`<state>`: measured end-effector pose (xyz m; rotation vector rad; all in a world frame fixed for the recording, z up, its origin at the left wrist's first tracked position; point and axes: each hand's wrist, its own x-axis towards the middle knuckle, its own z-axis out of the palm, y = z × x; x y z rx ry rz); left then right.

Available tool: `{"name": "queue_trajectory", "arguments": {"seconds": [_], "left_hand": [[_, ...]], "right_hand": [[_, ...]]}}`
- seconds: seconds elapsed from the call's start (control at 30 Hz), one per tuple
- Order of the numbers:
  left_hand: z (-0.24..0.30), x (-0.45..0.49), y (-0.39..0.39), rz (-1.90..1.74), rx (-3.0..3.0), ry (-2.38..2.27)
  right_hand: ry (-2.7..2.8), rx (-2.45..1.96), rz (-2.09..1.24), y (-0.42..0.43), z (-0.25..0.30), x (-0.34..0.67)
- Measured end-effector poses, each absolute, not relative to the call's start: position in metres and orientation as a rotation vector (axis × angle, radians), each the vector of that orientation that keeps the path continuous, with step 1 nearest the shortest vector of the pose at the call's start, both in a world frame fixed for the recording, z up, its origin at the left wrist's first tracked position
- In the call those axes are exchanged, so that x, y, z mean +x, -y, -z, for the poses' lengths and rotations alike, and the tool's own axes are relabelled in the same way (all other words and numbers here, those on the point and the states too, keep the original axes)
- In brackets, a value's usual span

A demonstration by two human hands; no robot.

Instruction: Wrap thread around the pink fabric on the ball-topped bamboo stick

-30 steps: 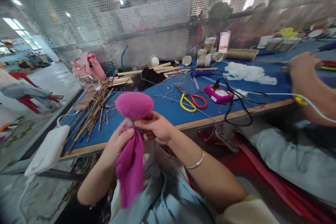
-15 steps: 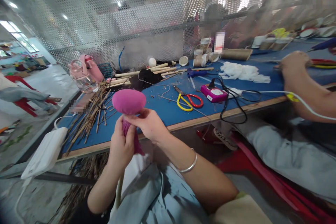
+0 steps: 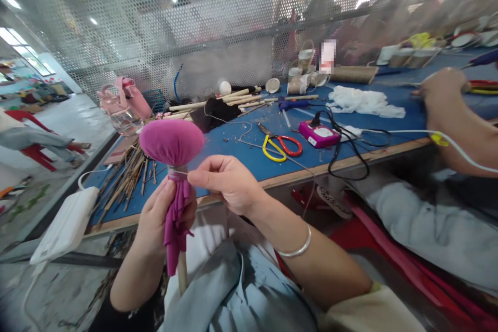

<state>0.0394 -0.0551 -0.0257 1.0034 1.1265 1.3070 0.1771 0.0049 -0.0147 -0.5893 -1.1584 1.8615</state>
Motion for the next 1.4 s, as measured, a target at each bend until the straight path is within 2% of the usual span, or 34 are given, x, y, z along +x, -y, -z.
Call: {"name": "queue_trajectory", "arguments": {"seconds": [0.27,0.5,0.77,0.87,1.03,1.2,1.4], "left_hand": [[0.03,0.033,0.051,-1.158,0.735,-0.751],[0.049,0.025,0.027,-0.947,0.729,-0.732],[0.0,0.007,-0.032,-1.156,1.178,-1.16],[0.008,0.021,-0.045,-1.266,1.435,-1.436],[0.027,0.02,-0.068,-1.369,1.522,-1.551],[0.018,0.006,-0.084,-1.38,1.342,-1.262],[0.019,0.013,-0.071,-1.429,1.071,-0.976]], "right_hand": [[1.268,-0.538,-1.701,-0.023,0.024,0.164],[1.32,-0.467,-1.953,-0.047,0.025,0.161],[1.25,-0.557,-1.803,-0.084,0.007,0.144],[1.233,-0.577,-1.752,-0.096,0.012,0.138],[1.546,-0.724,-1.657,-0.131,0.011,0.148],[1.684,-0.675,-1.47,-0.148,-0.001,0.156],[1.568,-0.547,-1.557,-0.136,0.009,0.16]]}}
